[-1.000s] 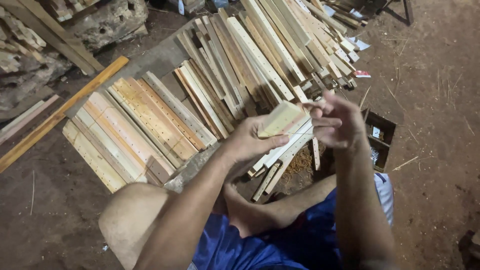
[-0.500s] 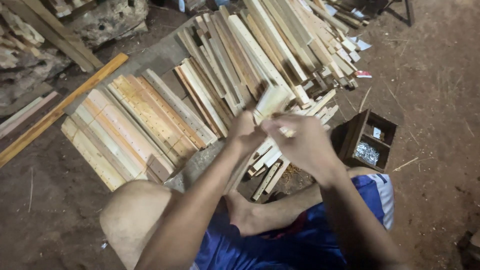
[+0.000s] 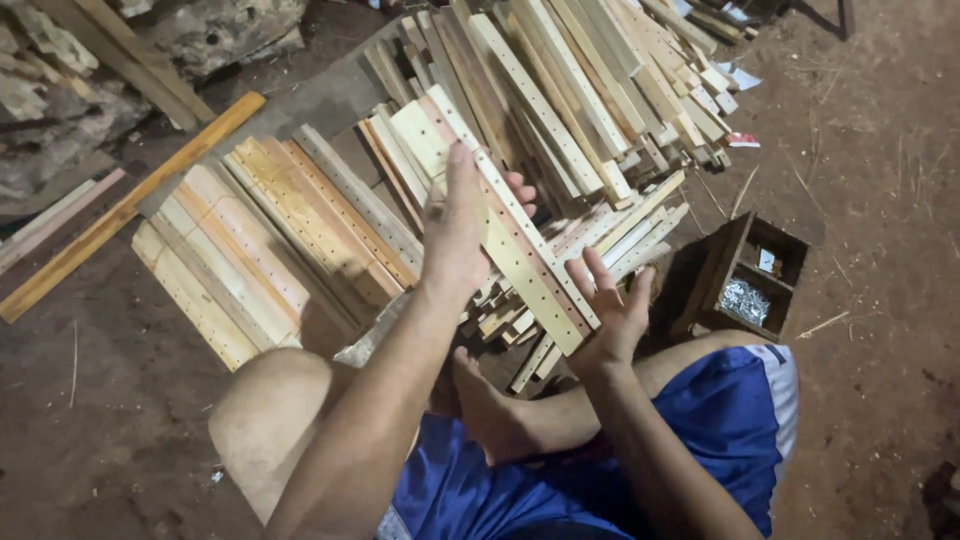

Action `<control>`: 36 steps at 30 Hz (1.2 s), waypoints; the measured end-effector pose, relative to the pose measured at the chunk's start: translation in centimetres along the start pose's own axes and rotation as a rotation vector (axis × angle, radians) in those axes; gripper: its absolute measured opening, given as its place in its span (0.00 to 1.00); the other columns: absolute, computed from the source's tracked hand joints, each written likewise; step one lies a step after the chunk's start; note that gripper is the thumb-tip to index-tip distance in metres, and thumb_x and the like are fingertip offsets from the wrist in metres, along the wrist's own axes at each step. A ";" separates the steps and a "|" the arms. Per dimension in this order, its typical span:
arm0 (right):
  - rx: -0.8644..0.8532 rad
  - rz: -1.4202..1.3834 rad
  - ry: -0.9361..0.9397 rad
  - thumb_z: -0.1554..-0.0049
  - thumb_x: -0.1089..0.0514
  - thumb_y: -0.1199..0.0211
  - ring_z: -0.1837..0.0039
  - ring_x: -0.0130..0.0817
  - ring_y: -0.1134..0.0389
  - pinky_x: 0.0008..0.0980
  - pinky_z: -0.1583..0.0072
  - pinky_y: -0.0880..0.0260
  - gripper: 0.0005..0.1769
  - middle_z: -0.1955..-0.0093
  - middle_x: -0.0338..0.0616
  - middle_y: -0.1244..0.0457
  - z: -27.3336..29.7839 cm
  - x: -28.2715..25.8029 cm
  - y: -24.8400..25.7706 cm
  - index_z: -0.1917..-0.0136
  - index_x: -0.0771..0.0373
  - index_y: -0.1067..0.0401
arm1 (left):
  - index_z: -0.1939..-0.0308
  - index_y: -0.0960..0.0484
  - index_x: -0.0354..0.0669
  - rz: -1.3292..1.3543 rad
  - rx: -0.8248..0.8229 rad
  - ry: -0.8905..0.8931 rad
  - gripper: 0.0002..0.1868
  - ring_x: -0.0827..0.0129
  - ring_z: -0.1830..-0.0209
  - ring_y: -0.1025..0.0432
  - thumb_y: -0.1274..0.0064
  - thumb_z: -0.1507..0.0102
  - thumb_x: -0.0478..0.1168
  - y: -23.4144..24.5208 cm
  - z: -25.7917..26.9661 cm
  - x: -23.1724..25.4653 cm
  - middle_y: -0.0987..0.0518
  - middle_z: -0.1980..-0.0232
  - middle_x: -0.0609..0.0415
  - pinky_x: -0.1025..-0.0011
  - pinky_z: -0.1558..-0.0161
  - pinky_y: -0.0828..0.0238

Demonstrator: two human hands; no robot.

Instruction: Bundling thin wooden slats together with rubber bands in a workshop environment.

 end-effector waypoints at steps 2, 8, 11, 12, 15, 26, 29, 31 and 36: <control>-0.034 -0.011 -0.047 0.48 0.19 0.55 0.37 0.50 0.31 0.52 0.33 0.38 0.53 0.37 0.53 0.32 -3.0 0.6 2.0 0.24 0.57 0.38 | 0.44 0.24 0.29 0.018 -0.007 -0.024 0.31 0.46 0.67 0.18 0.49 0.34 0.57 0.0 -0.3 0.2 0.17 0.63 0.31 0.45 0.64 0.14; -0.245 0.277 0.136 0.44 0.31 0.39 0.44 0.50 0.30 0.54 0.42 0.29 0.33 0.47 0.61 0.34 -8.2 2.4 5.4 0.41 0.61 0.28 | 0.41 0.29 0.30 0.093 0.071 -0.081 0.32 0.44 0.62 0.18 0.50 0.33 0.58 1.9 -2.5 -0.7 0.18 0.57 0.29 0.42 0.60 0.15; -0.216 0.482 0.385 0.43 0.47 0.28 0.58 0.38 0.28 0.44 0.52 0.26 0.17 0.64 0.52 0.32 -7.9 -1.0 5.2 0.54 0.64 0.22 | 0.41 0.32 0.34 -0.263 0.149 -0.213 0.28 0.57 0.58 0.24 0.49 0.33 0.54 2.4 -2.2 0.8 0.24 0.54 0.42 0.57 0.55 0.20; -0.251 0.547 0.482 0.42 0.53 0.29 0.64 0.35 0.29 0.41 0.60 0.24 0.12 0.70 0.52 0.34 -7.5 -2.8 4.8 0.57 0.66 0.23 | 0.45 0.32 0.38 -0.587 0.210 -0.340 0.22 0.70 0.56 0.30 0.48 0.34 0.49 2.3 -1.7 1.8 0.30 0.54 0.53 0.72 0.53 0.26; -0.376 0.998 0.696 0.46 0.50 0.24 0.60 0.21 0.32 0.22 0.48 0.31 0.09 0.63 0.36 0.29 -7.1 -8.2 4.2 0.52 0.51 0.16 | 0.21 0.54 0.37 -1.094 0.260 -0.714 0.52 0.33 0.19 0.55 0.37 0.36 0.53 2.2 -0.9 3.2 0.54 0.23 0.27 0.41 0.21 0.56; -0.821 1.289 0.454 0.46 0.58 0.29 0.71 0.34 0.40 0.31 0.65 0.36 0.11 0.74 0.49 0.37 -6.9 -11.8 0.3 0.59 0.71 0.21 | 0.63 0.13 0.43 -1.231 -1.128 0.243 0.11 0.57 0.61 0.22 0.41 0.44 0.45 2.5 -0.6 -10.6 0.15 0.66 0.49 0.60 0.54 0.27; -0.677 1.044 0.394 0.38 0.55 0.34 0.69 0.28 0.38 0.24 0.63 0.36 0.14 0.71 0.41 0.36 -11.1 -11.5 3.1 0.62 0.65 0.23 | 0.45 0.28 0.42 -0.975 -0.974 0.311 0.33 0.63 0.67 0.23 0.46 0.47 0.59 1.0 -0.7 -10.7 0.19 0.61 0.47 0.70 0.66 0.25; -0.521 0.920 0.340 0.33 0.52 0.38 0.67 0.30 0.34 0.24 0.59 0.33 0.18 0.68 0.43 0.34 -13.2 -11.2 6.3 0.62 0.62 0.24 | 0.24 0.43 0.38 -0.855 -0.805 0.413 0.64 0.61 0.68 0.21 0.47 0.55 0.74 1.2 -1.0 -12.2 0.22 0.53 0.41 0.73 0.77 0.22; -0.232 1.261 0.070 0.50 0.51 0.25 0.63 0.46 0.27 0.39 0.64 0.24 0.19 0.67 0.64 0.32 -25.1 -3.3 15.8 0.56 0.72 0.20 | 0.31 0.47 0.29 -0.109 -0.565 0.576 0.54 0.64 0.65 0.20 0.30 0.48 0.49 2.2 -3.8 -16.2 0.20 0.58 0.44 0.78 0.71 0.16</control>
Point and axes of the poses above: each hand's wrist, its own z-axis away from the middle knuckle, its own y-axis out of the back of the hand, x = y × z, the point moved 3 cm from there along -z, towards the middle knuckle
